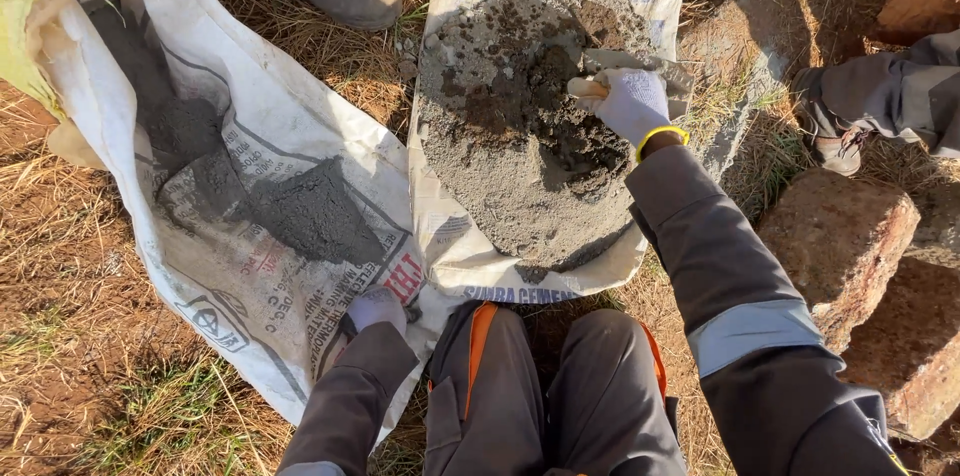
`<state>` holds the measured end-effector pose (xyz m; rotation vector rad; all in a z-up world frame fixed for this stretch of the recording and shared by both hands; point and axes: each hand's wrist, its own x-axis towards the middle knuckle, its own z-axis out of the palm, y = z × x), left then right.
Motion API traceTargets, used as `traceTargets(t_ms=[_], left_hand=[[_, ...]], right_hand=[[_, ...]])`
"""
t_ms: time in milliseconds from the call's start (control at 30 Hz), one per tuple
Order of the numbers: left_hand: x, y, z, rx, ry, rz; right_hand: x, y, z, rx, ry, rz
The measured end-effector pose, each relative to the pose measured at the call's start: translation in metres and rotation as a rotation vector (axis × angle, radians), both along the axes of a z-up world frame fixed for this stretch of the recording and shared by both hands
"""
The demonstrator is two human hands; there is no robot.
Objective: The person kneels on the ground and uses a trowel to mix dry cement powder on a sack. Another person pours water from a bucket into the mixture while the person continues to fold and blend the material into a wet paste.
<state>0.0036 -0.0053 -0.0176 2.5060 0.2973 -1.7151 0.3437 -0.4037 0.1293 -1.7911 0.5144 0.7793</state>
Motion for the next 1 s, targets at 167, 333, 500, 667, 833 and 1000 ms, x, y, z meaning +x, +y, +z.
traceTargets(t_ms=[167,333,500,667,833,1000], left_hand=[[-0.012,0.0,0.012,-0.016,0.075,0.0],[-0.005,-0.002,0.02,-0.022,0.063,0.043],[-0.019,-0.007,-0.006,-0.018,0.052,0.04],[-0.015,0.0,-0.013,-0.018,0.054,0.041],[0.001,-0.006,0.028,-0.032,0.056,0.055],[0.004,-0.003,0.026,-0.032,0.011,0.031]], right_hand=[[-0.059,0.035,0.095,-0.732,-0.139,0.956],[-0.016,0.018,0.076,-0.583,-0.125,0.454],[-0.053,0.033,0.032,-0.572,-0.164,0.46],[-0.064,0.012,0.103,-0.671,-0.04,0.317],[-0.078,0.032,0.1,-0.91,-0.152,0.346],[-0.086,0.007,0.011,-0.952,-0.259,0.376]])
